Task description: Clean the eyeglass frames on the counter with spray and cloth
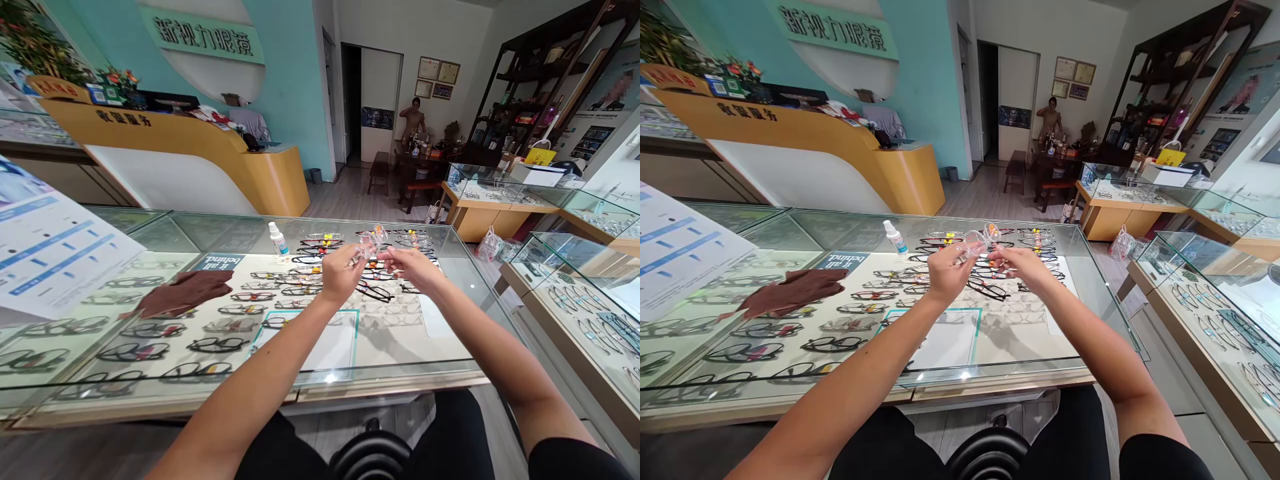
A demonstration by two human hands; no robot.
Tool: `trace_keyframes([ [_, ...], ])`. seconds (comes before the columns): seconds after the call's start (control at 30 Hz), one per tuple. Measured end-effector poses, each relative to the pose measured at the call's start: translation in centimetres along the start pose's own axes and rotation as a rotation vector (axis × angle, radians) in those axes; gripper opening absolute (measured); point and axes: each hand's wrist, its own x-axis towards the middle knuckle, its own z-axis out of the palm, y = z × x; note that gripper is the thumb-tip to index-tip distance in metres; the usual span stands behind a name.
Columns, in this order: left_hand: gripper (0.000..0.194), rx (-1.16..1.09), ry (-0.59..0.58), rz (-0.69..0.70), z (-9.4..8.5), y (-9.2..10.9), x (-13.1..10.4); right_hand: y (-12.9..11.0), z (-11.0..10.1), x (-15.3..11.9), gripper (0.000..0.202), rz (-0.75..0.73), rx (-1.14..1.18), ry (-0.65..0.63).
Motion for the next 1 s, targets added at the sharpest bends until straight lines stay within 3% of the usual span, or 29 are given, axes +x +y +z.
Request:
trace_keyframes([
  [0.07,0.031,0.023,-0.059,0.145,0.0,0.3,-0.4,0.3,1.6,-1.0,0.046,0.04,0.244,0.035],
  [0.17,0.03,0.077,-0.085,0.22,-0.1,0.4,-0.7,0.6,2.4,-1.5,0.042,0.057,0.426,0.09],
  [0.4,0.03,0.092,-0.169,0.235,-0.3,1.0,-0.7,1.1,1.8,-1.5,0.044,0.006,0.48,0.024],
  [0.47,0.027,0.026,-0.162,0.157,-0.3,1.4,-0.6,1.1,1.5,-1.4,0.048,-0.026,0.444,0.011],
  [0.53,0.025,-0.071,-0.173,-0.015,-0.2,1.7,-0.3,1.0,1.1,-1.3,0.05,-0.069,0.372,-0.002],
  [0.63,0.033,-0.277,-0.32,-0.35,-0.2,1.9,0.3,1.1,0.4,-1.1,0.048,-0.13,0.239,-0.026],
  [0.7,0.041,-0.379,-0.421,-0.496,-0.3,2.0,0.6,1.3,0.1,-1.0,0.047,-0.161,0.169,-0.045],
  [0.8,0.046,-0.421,-0.46,-0.555,-0.5,2.1,1.0,1.5,0.1,-0.9,0.049,-0.188,0.098,-0.073],
  [1.0,0.043,-0.425,-0.495,-0.519,-0.8,1.6,1.4,1.2,-0.1,-1.0,0.044,-0.184,0.113,-0.081],
])
